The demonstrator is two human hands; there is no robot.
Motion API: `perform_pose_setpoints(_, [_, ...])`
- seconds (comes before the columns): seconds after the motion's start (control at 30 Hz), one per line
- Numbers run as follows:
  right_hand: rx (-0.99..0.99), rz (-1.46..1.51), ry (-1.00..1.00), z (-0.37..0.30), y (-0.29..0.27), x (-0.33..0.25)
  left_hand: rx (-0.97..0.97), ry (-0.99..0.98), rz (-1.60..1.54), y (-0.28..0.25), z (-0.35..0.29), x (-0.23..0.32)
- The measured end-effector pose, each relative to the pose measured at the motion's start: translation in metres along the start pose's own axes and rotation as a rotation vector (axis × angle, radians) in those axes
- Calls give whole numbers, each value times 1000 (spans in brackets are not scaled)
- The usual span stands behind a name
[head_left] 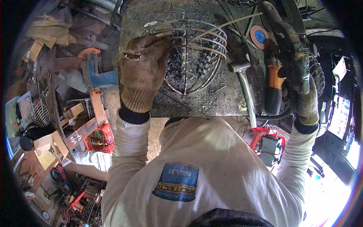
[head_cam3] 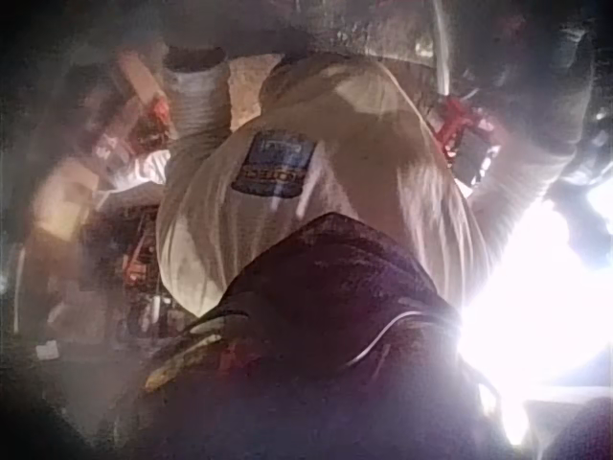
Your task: The person uses a welding tool to join metal rods together into a curved cage-like frame on a workbench. The person positions a metal rod, uses a tool to apply heat and join the metal, and adjusts the frame by hand throughout the process.
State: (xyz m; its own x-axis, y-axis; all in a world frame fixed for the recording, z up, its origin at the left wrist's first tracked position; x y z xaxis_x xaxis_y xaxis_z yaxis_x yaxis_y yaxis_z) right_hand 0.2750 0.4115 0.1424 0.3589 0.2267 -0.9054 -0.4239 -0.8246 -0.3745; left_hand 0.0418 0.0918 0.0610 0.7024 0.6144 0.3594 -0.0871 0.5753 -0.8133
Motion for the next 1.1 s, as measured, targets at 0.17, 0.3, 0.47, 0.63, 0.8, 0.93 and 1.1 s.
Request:
perform_pose_setpoints(0.17, [22,77,35,-1,-3,7,7,17,5,-2,1,1])
perform_pose_setpoints(0.3, [59,40,105,3,-2,5,6,12,11,-3,2,4])
perform_pose_setpoints(0.47, [33,103,42,3,9,-2,19,0,-38,-4,2,3])
perform_pose_setpoints(0.63, [-25,2,-35,6,5,2,15,6,-36,-5,4,5])
perform_pose_setpoints(0.8, [36,62,-35,4,13,-3,6,-2,7,-6,3,6])
perform_pose_setpoints(0.93, [50,56,-3,3,18,-11,15,10,-13,0,-3,-1])
perform_pose_setpoints(1.1, [-29,58,2,3,12,-8,21,29,12,-7,-5,1])
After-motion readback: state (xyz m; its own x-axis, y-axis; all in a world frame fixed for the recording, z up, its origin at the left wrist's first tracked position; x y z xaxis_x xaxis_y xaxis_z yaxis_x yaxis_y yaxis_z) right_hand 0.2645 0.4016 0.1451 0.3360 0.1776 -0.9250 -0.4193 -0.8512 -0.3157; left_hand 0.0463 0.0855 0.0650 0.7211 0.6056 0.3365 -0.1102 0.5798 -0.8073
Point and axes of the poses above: each hand's wrist, its own z-axis towards the middle knuckle, its own y-axis out of the palm, x = y × z, the point moved 2 cm from there along z, towards the middle knuckle, and after that the axes turned 8 degrees about -y, right-handed, at the moved point
